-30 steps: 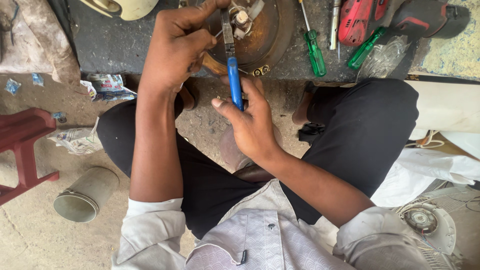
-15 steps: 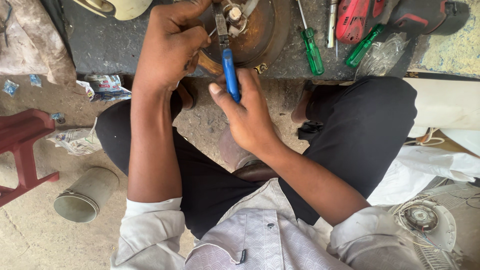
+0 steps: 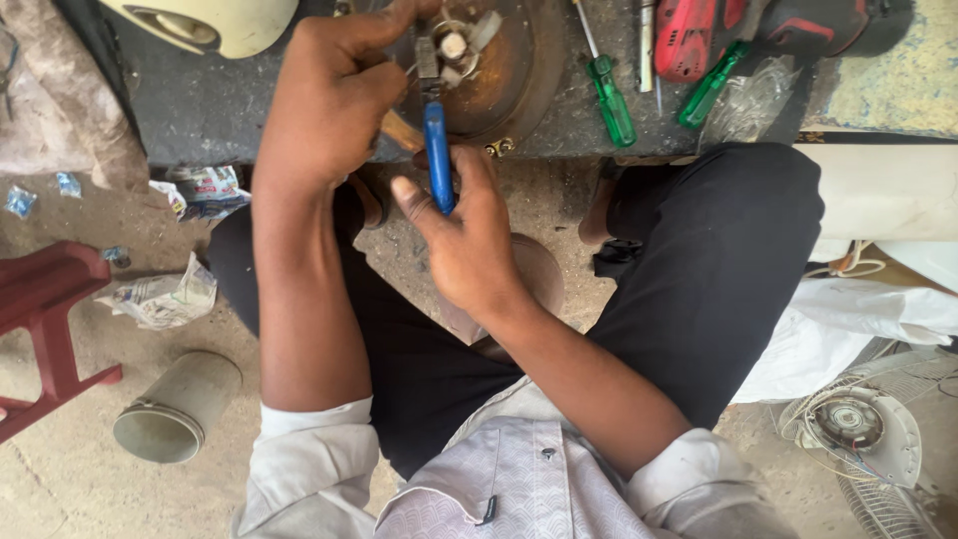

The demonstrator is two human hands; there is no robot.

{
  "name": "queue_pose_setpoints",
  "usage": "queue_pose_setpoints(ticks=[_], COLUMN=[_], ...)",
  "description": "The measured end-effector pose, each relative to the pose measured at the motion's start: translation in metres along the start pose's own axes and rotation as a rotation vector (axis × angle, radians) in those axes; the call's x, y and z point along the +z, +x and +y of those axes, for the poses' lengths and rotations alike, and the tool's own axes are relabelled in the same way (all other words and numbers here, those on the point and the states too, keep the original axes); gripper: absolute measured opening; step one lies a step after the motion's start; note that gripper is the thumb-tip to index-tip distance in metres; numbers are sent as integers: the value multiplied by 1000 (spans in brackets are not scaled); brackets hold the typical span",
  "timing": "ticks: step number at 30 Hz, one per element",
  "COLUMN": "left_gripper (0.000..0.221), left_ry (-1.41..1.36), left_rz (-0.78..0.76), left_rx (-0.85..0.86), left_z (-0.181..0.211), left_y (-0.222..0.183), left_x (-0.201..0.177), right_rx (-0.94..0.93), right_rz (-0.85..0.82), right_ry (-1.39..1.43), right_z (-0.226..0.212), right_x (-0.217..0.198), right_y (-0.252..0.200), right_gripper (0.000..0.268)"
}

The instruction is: The person takes zip ties from a plastic bag and secures a small white electrical component to a metal base. They use pliers to cut the excess length of the zip ties after tightening them.

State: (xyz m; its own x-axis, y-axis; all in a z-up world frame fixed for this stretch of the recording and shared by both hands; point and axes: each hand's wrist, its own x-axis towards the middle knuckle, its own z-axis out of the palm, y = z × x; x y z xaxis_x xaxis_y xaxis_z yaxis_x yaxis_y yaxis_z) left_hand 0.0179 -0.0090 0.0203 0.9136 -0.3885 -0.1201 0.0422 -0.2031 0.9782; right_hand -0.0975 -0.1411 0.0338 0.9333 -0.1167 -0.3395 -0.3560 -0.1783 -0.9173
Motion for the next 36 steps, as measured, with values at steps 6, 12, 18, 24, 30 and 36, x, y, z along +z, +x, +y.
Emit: queue_pose_setpoints(ticks=[6,12,18,24,30,36], left_gripper=[31,32,37,24,40,9], left_ry=[73,122,125,207,-247,414], left_rz=[22,55,71,83,119,568], left_rx=[-56,-13,-30,10,-235,231], left_z=[-4,-5,-8,-9,-6,-15], left_y=[4,3,4,2,-9,-14], left_x=[2,5,5,4,-5,-17], right_rx=[138,-12,113,260,298,244], right_rz=[80,169,147,60,-191,-470], right_ry=[133,-46,68,60,508,95], right_z=[0,10,13,12,28,34], right_x=[15,26,24,16,2,-71], right_y=[-3,-4,2,8,11,-13], right_gripper=[36,33,33,36,38,32])
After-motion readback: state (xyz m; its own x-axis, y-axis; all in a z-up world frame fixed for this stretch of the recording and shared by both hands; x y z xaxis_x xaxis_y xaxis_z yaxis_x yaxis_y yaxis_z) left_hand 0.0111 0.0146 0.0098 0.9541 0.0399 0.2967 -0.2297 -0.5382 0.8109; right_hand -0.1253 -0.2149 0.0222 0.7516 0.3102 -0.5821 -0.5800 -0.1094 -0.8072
